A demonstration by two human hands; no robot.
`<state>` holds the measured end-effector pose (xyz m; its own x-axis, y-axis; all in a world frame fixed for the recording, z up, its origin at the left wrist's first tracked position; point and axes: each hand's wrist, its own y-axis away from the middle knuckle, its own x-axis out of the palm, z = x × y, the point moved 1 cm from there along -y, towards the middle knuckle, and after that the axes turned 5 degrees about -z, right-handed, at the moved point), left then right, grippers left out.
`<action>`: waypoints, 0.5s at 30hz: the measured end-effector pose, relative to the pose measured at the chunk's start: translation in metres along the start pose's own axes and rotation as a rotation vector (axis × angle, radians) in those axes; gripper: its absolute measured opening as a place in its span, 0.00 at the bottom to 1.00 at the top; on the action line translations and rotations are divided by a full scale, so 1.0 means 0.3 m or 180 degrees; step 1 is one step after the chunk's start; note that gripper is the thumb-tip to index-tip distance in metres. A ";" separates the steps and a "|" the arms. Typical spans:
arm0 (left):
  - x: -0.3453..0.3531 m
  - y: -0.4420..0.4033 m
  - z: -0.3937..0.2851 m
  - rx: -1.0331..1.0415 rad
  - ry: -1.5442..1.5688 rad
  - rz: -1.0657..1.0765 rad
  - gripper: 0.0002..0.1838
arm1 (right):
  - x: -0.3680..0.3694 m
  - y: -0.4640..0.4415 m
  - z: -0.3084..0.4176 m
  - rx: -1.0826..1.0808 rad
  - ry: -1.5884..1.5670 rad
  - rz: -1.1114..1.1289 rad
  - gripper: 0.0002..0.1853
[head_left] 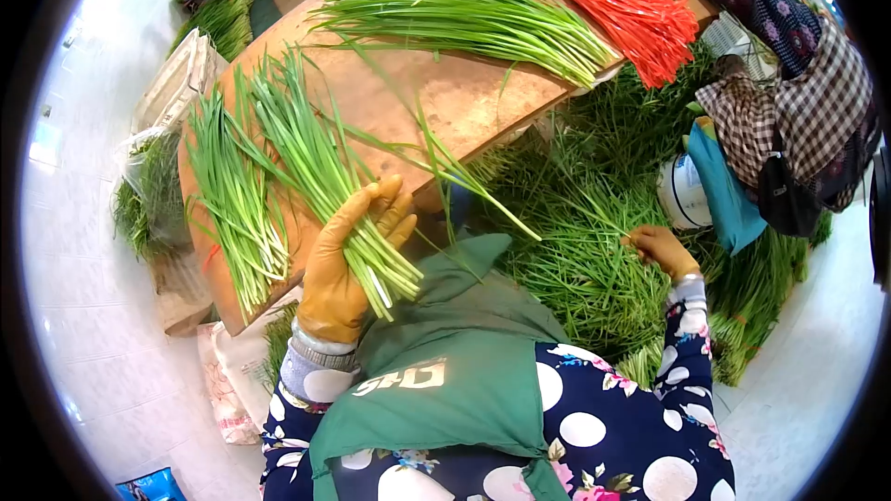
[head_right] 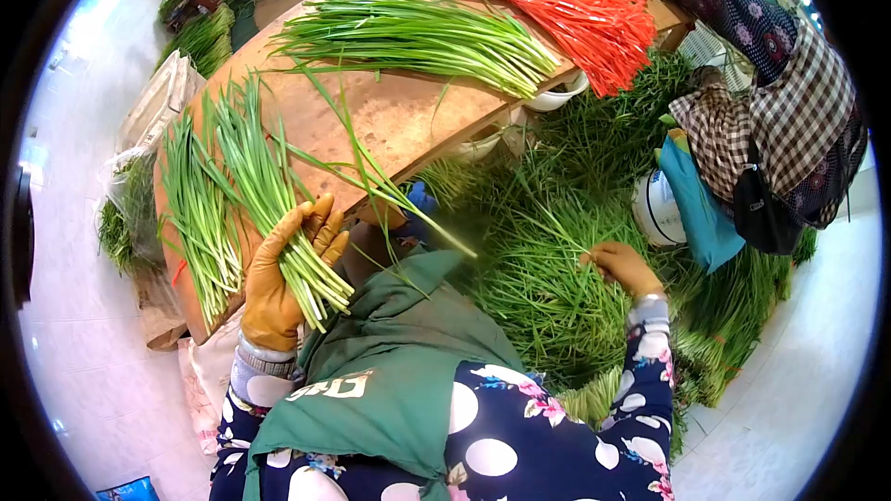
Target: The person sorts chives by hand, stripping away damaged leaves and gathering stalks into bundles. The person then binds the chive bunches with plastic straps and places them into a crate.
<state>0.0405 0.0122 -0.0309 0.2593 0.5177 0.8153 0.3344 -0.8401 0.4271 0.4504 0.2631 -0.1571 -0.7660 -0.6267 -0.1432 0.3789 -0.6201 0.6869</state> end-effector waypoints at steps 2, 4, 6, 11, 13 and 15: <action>0.000 -0.005 0.001 -0.0063 0.0085 0.0043 0.13 | 0.109 -0.012 0.120 0.0047 0.1165 -0.0221 0.11; 0.006 -0.001 -0.003 -0.0011 -0.0015 0.0045 0.12 | 0.193 -0.045 0.170 -0.0549 0.0382 0.0425 0.12; 0.014 0.003 -0.002 -0.0009 -0.0040 -0.0093 0.12 | 0.291 -0.036 0.230 -0.0704 -0.0282 0.0907 0.11; 0.010 -0.001 -0.004 -0.0029 -0.0026 -0.0044 0.13 | 0.575 0.052 0.203 -0.0466 -0.0359 0.1953 0.11; 0.002 -0.001 -0.006 -0.0013 -0.0048 -0.0017 0.13 | 0.654 0.082 0.190 -0.0772 -0.0313 0.2001 0.14; 0.002 0.001 -0.005 -0.0017 -0.0057 -0.0026 0.13 | 0.708 0.082 0.165 -0.0912 -0.0387 0.1972 0.15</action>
<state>0.0394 0.0119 -0.0298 0.2727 0.5273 0.8047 0.3318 -0.8367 0.4358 0.2713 0.1382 -0.1353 -0.4106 -0.8585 0.3072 0.8747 -0.2756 0.3988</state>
